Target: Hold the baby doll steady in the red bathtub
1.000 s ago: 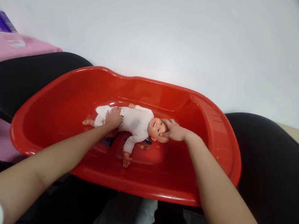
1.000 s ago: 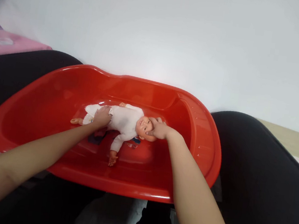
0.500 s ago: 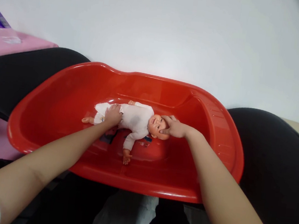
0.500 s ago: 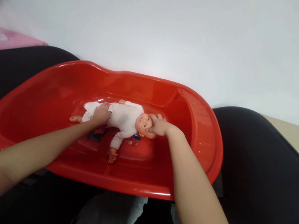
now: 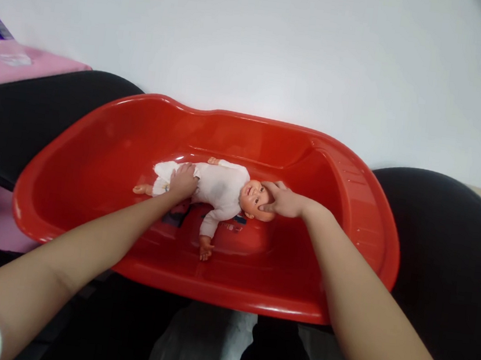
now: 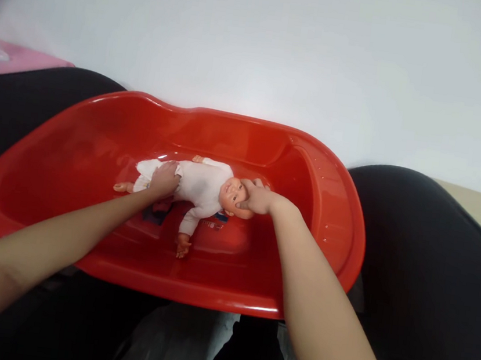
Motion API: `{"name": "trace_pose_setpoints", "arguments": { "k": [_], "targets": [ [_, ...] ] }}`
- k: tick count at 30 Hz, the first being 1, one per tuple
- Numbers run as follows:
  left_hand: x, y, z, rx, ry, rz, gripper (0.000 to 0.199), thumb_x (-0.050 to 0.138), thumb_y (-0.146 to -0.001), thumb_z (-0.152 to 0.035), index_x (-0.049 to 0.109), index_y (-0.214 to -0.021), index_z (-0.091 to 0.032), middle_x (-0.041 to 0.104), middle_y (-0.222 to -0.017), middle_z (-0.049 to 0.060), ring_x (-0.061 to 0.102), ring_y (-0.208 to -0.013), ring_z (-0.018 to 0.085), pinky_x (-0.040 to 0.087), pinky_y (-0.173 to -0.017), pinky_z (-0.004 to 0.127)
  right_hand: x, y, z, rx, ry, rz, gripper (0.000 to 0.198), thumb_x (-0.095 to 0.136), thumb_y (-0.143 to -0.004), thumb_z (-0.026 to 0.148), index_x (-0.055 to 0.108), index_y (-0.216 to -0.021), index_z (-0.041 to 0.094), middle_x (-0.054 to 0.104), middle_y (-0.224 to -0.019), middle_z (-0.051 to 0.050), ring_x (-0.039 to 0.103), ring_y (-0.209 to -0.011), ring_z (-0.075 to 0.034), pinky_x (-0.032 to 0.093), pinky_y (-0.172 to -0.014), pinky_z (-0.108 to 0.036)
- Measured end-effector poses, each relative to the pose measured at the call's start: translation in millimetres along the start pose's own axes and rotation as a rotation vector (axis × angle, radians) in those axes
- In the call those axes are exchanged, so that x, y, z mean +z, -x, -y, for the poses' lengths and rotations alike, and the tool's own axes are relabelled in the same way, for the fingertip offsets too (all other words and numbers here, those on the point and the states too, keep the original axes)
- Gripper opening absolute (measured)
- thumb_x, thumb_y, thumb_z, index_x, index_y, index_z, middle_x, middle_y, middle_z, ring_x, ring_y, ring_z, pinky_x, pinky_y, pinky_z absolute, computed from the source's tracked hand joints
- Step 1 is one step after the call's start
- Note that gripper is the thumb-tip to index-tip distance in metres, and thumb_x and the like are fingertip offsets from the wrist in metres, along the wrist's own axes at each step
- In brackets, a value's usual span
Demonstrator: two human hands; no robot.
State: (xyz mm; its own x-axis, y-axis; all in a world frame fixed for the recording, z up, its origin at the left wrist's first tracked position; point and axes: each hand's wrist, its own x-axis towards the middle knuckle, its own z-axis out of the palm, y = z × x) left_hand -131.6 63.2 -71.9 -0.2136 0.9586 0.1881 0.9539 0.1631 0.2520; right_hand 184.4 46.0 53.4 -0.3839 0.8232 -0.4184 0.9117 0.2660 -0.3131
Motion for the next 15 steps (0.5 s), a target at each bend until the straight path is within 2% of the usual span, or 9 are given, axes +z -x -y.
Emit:
{"name": "trace_pose_setpoints", "arguments": {
  "k": [6, 15],
  "targets": [
    [2.5, -2.7, 0.7, -0.005, 0.006, -0.018, 0.049, 0.033, -0.088, -0.026, 0.047, -0.134, -0.015, 0.045, -0.144, 0.011, 0.037, -0.135, 0.025, 0.027, -0.114, 0.046, -1.8, 2.4, 1.8, -0.012, 0.001, 0.015, 0.071, 0.06, -0.078, 0.046, 0.031, -0.141, 0.032, 0.034, -0.135, -0.009, 0.048, -0.119, -0.032, 0.04, -0.103, -0.047],
    [-0.3, -0.3, -1.1, 0.012, 0.006, -0.011, 0.051, 0.035, -0.087, -0.025, 0.045, -0.135, -0.011, 0.044, -0.145, 0.014, 0.036, -0.135, 0.027, 0.028, -0.113, 0.048, -2.0, 2.8, 1.6, -0.001, -0.003, 0.021, 0.081, 0.061, -0.078, 0.048, 0.022, -0.147, 0.031, 0.032, -0.137, -0.01, 0.044, -0.124, -0.033, 0.037, -0.106, -0.046]
  ]
}}
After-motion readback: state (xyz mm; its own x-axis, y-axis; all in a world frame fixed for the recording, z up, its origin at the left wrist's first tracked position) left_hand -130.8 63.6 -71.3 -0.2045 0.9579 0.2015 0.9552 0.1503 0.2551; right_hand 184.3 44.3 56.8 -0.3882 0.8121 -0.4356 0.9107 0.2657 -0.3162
